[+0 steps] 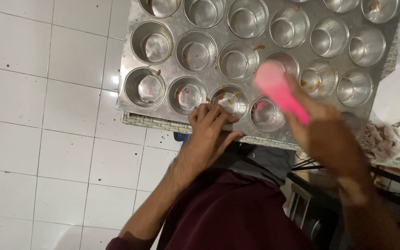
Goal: Cleaning a metal muffin tin by wiping each cup with a spatula and a cloth
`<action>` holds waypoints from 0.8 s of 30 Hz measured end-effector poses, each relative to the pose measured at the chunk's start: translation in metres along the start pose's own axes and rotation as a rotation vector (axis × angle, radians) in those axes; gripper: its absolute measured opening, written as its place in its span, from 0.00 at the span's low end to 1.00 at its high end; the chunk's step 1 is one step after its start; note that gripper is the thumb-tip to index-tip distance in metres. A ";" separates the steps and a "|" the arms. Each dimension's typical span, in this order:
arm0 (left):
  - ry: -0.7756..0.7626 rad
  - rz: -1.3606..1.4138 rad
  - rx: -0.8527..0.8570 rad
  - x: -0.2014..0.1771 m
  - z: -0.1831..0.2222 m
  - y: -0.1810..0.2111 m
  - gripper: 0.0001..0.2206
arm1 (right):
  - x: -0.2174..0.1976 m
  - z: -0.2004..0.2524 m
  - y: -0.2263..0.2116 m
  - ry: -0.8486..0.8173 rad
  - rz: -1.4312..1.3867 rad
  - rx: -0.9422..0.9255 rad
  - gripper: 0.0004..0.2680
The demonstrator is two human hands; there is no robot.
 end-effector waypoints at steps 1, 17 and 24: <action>0.002 0.001 -0.001 0.000 -0.002 0.001 0.14 | -0.003 0.005 -0.006 -0.001 0.002 -0.001 0.26; 0.061 -0.232 -0.060 0.004 -0.028 -0.006 0.43 | -0.006 -0.009 -0.015 -0.293 0.346 0.080 0.23; 0.056 -0.223 -0.062 0.001 -0.029 -0.002 0.42 | -0.029 -0.035 -0.037 -0.469 0.111 0.582 0.18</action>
Point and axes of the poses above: each hand's wrist, its own z-axis away from the middle knuckle, its own x-axis out of the palm, y = z × x, the point moved 2 cm from there along -z, towards the middle knuckle
